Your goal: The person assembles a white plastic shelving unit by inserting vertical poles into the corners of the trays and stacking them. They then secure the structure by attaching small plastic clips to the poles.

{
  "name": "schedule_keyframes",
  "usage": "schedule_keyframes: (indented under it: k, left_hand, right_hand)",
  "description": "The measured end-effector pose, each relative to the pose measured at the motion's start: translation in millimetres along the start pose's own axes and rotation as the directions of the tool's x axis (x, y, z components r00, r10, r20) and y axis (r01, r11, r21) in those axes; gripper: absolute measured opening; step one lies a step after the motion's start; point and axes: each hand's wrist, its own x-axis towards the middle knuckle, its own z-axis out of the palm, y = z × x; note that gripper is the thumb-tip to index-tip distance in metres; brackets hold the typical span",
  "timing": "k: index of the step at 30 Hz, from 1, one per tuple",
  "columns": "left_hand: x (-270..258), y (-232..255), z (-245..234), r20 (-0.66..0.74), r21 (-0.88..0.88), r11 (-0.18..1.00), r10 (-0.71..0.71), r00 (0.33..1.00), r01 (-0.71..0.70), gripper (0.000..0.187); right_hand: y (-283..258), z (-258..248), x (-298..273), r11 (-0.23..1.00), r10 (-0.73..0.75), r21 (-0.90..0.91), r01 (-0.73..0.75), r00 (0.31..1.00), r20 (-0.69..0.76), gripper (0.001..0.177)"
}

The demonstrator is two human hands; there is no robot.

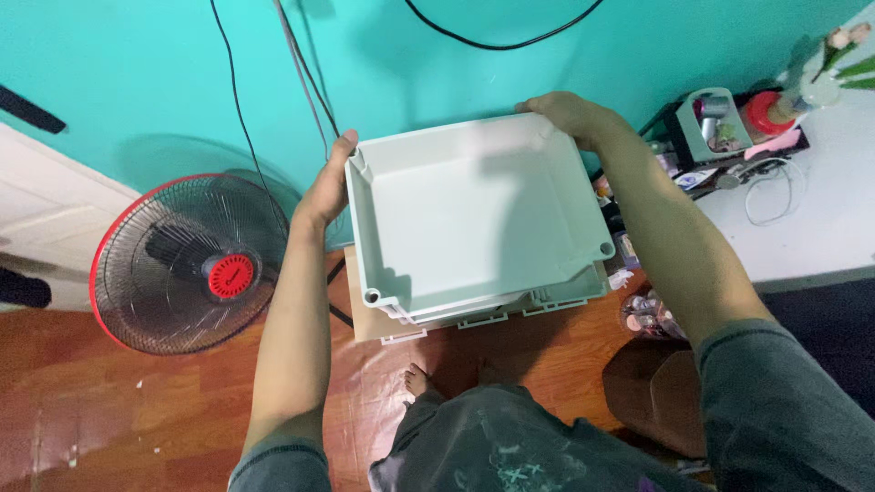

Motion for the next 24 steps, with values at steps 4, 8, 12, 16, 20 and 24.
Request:
schedule_keyframes:
  k: [4,8,12,16,20,24]
  left_hand:
    - [13,-17,4,-0.106,-0.081,0.996,-0.044,0.993,0.035,0.086]
    - [24,-29,1,-0.123,-0.084,0.996,0.021,0.992,-0.031,0.079]
    - [31,-32,-6,-0.138,-0.080,0.994,0.068,0.988,-0.079,0.078]
    - [29,-27,-6,-0.155,-0.041,0.998,0.033,0.987,-0.040,0.081]
    - [18,-16,-1,-0.114,-0.050,0.998,0.037,0.993,-0.043,0.082]
    - [-12,2,5,-0.344,0.192,0.958,0.268,0.900,-0.212,0.069]
  right_hand:
    - [2,-2,-3,0.999,-0.001,-0.046,0.001,1.000,0.015,0.037]
    - [2,-3,-2,0.995,0.017,-0.094,-0.022,0.998,-0.057,0.043]
    - [17,3,15,0.995,0.049,-0.082,-0.061,0.989,-0.141,0.042]
    - [39,3,41,0.991,-0.080,-0.117,0.063,0.986,-0.147,0.042]
    - [47,4,48,0.999,0.015,0.038,-0.009,0.984,-0.179,0.045]
    - [43,4,11,0.808,-0.014,0.567,0.159,0.968,-0.251,0.052]
